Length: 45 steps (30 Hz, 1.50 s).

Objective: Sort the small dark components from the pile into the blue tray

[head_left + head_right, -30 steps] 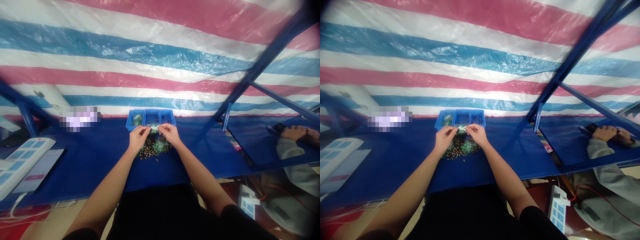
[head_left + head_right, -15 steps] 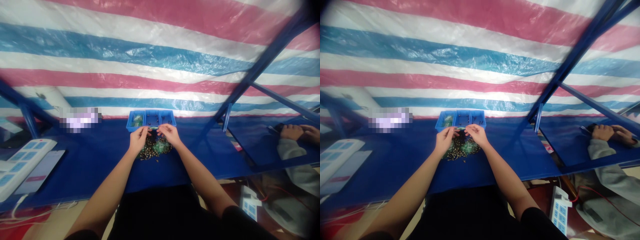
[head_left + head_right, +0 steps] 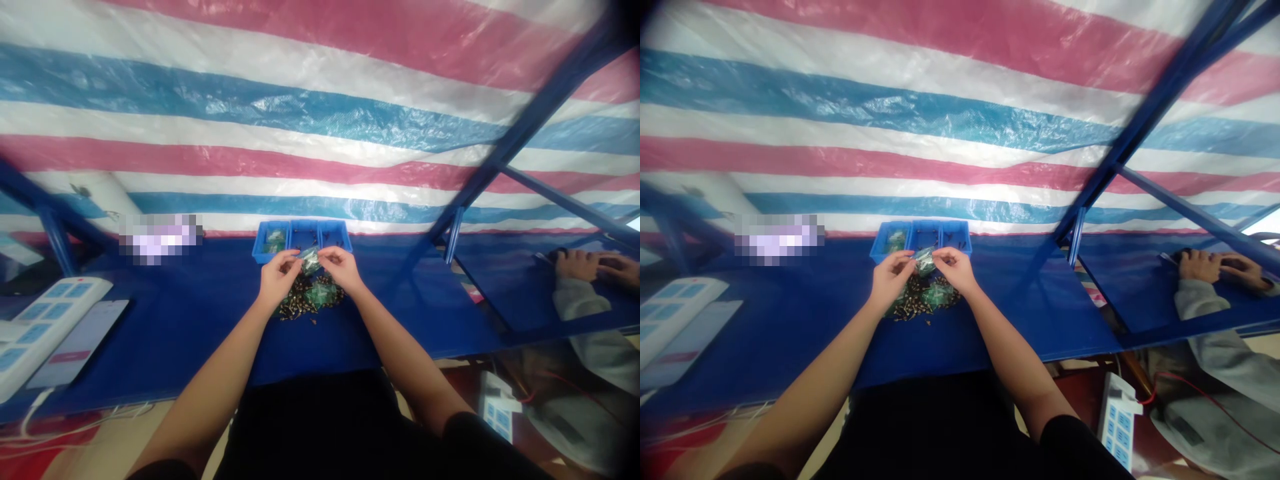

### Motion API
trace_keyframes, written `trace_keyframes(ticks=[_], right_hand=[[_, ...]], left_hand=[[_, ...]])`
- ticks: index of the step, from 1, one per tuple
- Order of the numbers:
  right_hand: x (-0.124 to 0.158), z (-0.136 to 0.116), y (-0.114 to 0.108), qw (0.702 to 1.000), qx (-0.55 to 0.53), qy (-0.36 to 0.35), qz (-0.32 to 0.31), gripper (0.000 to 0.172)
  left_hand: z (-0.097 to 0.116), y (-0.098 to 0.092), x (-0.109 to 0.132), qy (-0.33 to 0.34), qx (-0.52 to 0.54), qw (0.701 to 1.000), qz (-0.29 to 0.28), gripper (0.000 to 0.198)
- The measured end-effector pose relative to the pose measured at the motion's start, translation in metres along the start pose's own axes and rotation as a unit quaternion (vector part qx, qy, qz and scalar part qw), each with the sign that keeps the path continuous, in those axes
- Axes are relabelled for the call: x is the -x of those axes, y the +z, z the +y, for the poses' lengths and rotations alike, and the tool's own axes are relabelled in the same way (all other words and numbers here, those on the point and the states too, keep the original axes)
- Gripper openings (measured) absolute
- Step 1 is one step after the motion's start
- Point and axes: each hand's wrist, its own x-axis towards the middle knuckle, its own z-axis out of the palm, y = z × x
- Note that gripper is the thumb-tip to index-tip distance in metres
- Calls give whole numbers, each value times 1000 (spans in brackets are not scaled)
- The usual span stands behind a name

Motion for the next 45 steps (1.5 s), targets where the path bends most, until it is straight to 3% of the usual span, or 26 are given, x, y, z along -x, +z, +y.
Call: trace_keyframes(ticks=[10,21,27,33,38,45], right_hand=[[-1,-2,0,998,-63,16,1,45],[1,-3,4,997,-78,-1,11,43],[1,-4,4,997,-77,26,9,40],[0,4,1,999,6,39,-18,34],[0,3,1,999,16,36,-8,35],[2,0,5,999,31,13,17,33]], left_hand=[[-2,-1,0,-4,-17,1000,-20,38],[-3,-1,-3,-31,2,998,-62,35],[-1,-2,-4,-24,-6,999,-39,26],[0,-2,-6,-34,-6,999,15,26],[-2,-4,-6,-29,-18,999,-25,27],[-3,-4,-5,-18,-25,999,-15,27]])
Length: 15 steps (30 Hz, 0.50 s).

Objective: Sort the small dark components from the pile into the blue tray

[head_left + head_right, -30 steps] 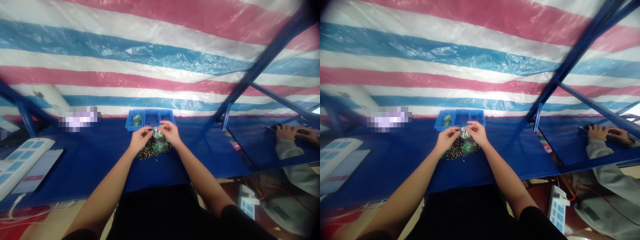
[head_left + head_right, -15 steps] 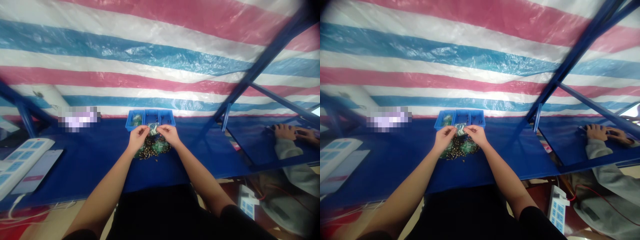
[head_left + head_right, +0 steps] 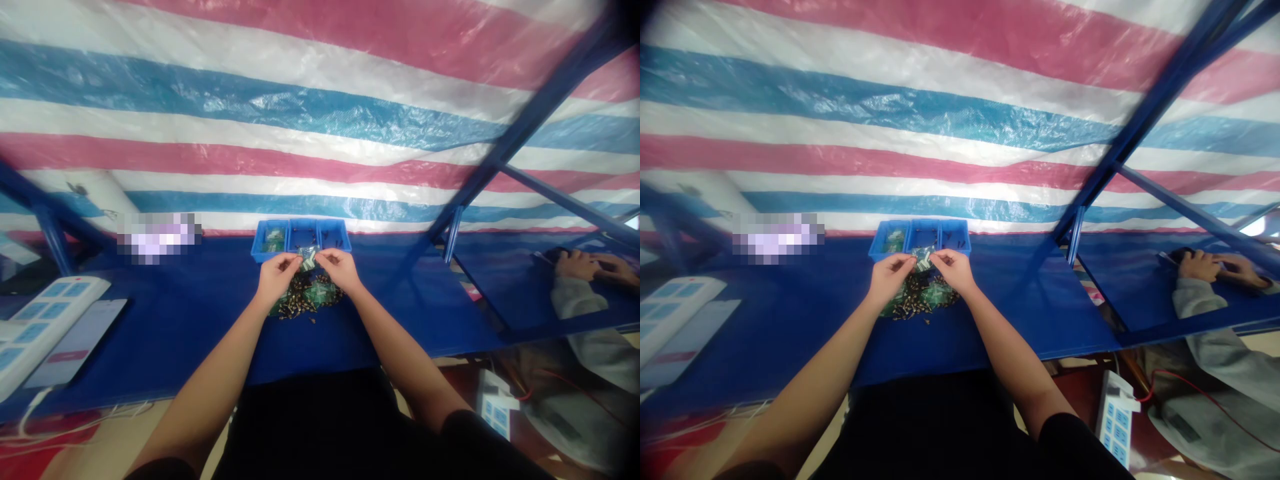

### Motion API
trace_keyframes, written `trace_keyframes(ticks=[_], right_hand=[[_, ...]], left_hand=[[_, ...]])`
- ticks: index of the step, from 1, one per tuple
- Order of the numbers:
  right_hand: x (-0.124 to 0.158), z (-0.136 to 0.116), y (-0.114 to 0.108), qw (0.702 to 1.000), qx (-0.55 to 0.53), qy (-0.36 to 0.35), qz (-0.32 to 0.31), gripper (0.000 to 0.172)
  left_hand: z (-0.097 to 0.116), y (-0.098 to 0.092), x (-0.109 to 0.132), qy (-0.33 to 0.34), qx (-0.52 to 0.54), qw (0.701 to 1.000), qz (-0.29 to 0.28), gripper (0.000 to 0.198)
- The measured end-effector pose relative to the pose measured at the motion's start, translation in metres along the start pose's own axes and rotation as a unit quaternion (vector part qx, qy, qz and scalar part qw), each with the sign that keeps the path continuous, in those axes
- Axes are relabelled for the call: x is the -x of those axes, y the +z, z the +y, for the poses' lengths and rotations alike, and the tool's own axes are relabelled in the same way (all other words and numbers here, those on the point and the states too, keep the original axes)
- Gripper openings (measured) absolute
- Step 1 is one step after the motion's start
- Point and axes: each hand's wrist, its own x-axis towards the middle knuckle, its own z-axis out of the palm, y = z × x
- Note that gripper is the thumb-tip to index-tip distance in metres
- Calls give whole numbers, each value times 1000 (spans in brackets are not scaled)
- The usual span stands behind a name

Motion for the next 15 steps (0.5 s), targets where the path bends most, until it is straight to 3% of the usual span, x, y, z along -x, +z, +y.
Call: trace_keyframes(ticks=[9,15], right_hand=[[0,5,0,997,-17,-22,-78,26],[-2,3,-3,997,-32,8,-68,26]], left_hand=[[0,3,1,9,-33,999,-8,28],[-1,2,0,1,-22,1000,9,29]])
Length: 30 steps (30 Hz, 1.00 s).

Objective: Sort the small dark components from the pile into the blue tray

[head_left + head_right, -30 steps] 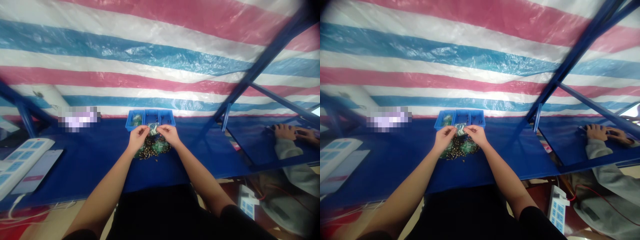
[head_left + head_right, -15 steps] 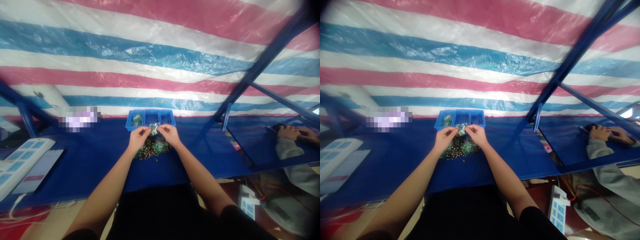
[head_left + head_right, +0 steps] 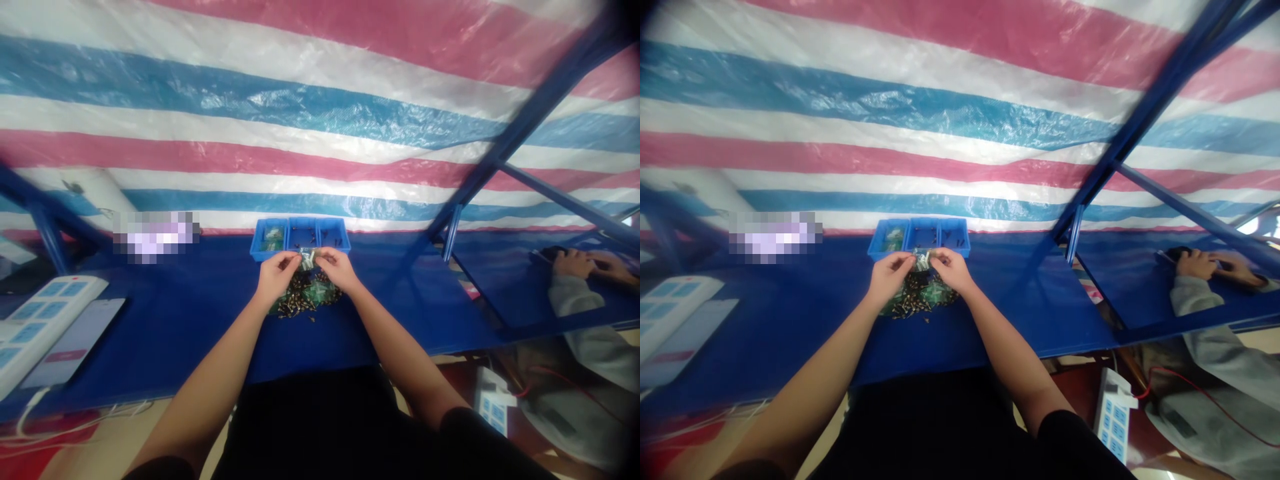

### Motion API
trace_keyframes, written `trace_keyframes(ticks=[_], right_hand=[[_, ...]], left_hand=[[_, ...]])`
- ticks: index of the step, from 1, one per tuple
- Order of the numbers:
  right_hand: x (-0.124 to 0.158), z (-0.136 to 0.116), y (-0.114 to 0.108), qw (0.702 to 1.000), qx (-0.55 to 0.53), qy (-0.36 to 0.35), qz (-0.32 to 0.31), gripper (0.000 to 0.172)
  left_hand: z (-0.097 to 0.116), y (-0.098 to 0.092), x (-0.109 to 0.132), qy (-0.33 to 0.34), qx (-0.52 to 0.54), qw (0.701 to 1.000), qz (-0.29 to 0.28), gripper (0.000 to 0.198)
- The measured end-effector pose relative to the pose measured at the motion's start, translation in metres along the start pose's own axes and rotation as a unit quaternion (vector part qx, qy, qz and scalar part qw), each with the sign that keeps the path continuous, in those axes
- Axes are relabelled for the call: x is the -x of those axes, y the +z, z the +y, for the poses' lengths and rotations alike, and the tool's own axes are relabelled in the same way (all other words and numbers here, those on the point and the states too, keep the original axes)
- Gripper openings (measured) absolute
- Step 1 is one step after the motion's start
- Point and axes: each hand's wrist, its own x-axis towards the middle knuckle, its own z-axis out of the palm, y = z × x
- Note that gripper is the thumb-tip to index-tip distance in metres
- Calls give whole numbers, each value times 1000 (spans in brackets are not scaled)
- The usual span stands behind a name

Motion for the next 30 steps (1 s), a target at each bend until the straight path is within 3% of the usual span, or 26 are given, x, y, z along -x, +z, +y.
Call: trace_keyframes(ticks=[5,15,25,30], right_hand=[[0,2,0,1000,15,-13,-16,31],[9,-8,0,984,166,-66,-20,32],[1,2,0,998,55,-34,-3,32],[2,1,1,999,28,-38,-21,31]], left_hand=[[0,0,0,5,0,1000,-23,29],[4,2,3,24,-31,999,-34,30],[6,1,1,-1,16,1000,15,30],[5,0,0,-3,17,1000,-14,29]])
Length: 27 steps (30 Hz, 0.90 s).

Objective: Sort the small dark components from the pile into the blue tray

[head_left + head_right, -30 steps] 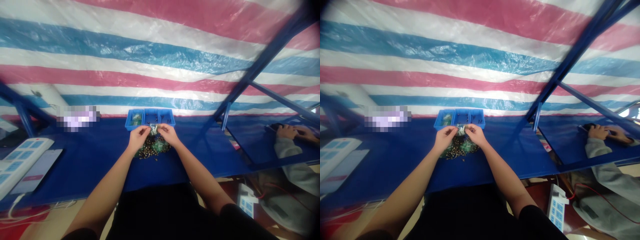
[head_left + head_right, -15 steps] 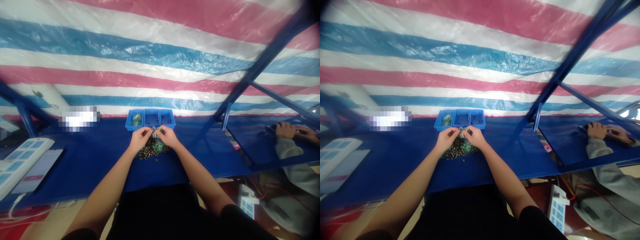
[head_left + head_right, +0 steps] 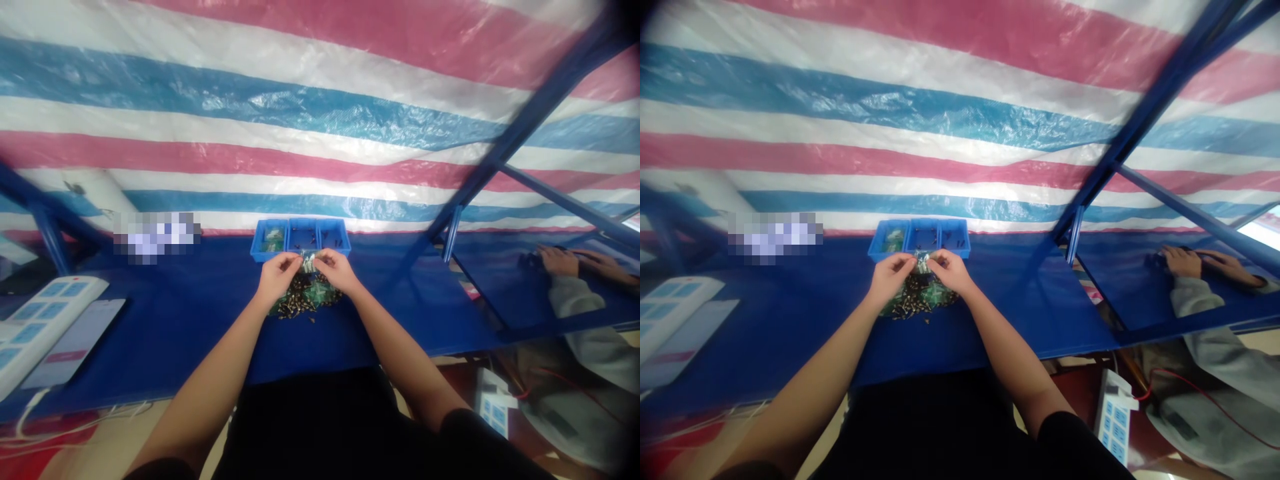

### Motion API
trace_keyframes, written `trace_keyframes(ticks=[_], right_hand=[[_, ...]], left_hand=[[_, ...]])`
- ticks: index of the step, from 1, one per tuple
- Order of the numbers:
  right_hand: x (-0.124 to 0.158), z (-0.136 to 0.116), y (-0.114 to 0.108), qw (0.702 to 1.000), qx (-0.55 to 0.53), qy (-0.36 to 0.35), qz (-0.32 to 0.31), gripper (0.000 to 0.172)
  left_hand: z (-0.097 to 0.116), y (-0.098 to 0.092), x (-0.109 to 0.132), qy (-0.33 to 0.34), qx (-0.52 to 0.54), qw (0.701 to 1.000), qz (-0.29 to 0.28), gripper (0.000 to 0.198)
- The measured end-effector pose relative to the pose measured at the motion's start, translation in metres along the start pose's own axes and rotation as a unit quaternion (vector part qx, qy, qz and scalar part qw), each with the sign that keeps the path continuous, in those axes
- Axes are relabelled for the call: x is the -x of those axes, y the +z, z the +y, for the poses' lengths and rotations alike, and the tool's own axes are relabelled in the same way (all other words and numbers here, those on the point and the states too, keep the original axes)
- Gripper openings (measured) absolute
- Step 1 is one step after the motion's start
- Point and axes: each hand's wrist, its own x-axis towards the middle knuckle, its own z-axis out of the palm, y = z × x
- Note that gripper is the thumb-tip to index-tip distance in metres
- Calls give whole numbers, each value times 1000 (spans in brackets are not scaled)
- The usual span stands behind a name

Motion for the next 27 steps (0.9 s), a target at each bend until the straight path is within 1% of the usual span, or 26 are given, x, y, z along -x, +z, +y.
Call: trace_keyframes(ticks=[2,6,8,12,16,22,25,27], right_hand=[[1,-1,1,1000,6,5,2,34],[2,-2,0,998,56,20,-2,33],[3,-2,-1,998,67,15,5,34],[3,-3,-1,999,40,12,3,34],[2,-2,1,1000,23,5,-12,35],[-1,1,-2,998,40,8,57,33],[-2,2,-3,996,48,2,75,33],[-2,1,-4,996,46,6,77,33]], left_hand=[[0,0,1,-1,-1,1000,2,29],[0,0,1,-4,9,1000,27,29],[0,0,1,-1,16,1000,21,30],[1,1,2,5,17,1000,-9,30],[1,2,3,10,3,1000,0,29],[-3,1,0,1,19,999,45,29],[-5,0,-1,-1,22,999,43,30],[-5,-1,-2,-1,21,999,38,29]])
